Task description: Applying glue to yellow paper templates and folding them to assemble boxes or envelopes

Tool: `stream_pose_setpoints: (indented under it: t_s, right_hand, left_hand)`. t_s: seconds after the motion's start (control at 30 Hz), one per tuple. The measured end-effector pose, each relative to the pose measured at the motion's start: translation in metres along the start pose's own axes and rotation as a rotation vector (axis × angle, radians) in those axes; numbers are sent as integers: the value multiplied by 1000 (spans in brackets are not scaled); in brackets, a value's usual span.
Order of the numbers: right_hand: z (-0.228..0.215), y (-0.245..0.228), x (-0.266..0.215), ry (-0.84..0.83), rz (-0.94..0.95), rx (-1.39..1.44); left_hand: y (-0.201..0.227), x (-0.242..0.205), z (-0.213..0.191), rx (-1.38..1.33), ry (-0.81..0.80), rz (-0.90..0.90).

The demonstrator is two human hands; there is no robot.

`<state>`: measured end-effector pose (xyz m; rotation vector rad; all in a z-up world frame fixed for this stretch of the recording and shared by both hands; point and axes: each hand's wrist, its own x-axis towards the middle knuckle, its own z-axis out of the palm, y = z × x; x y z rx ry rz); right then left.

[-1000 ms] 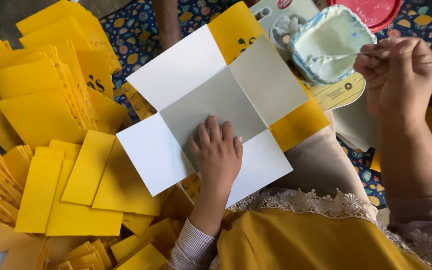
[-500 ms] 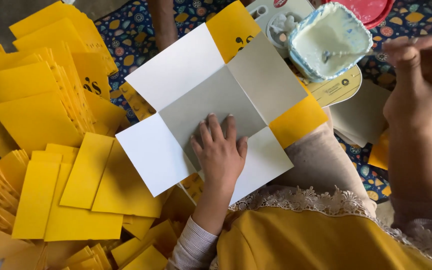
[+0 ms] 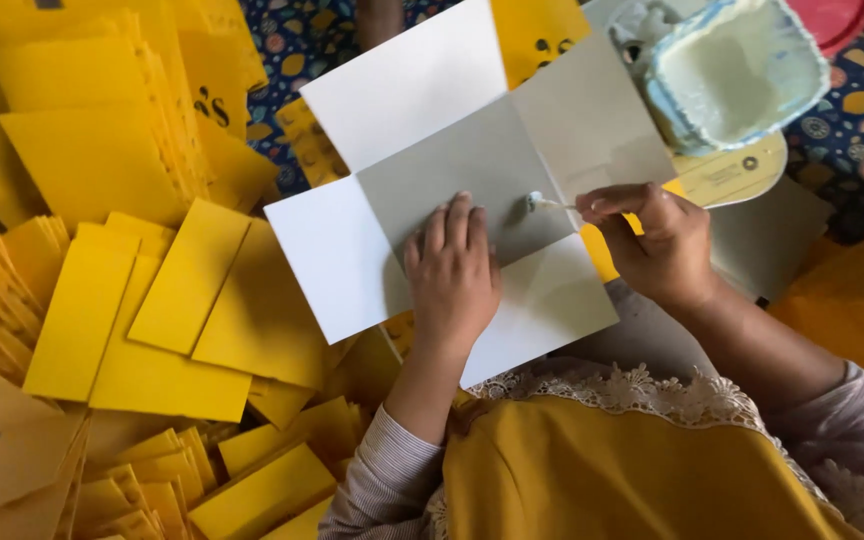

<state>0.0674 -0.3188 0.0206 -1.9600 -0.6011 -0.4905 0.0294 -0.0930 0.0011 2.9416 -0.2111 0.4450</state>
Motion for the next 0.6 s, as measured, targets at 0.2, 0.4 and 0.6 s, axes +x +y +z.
stream_pose_setpoints:
  t_s: [0.2,0.4,0.6]
  right_hand:
    - [24,17,15,5,-107,-320]
    - [45,28,57,41,-221,-384]
    - [17,0,34,-54,-162,-357]
  left_hand:
    - [-6,3,-3,-58,-3,41]
    - [-11,2,10,-34,36,43]
    - [-14,7,-7,-133,4,-29]
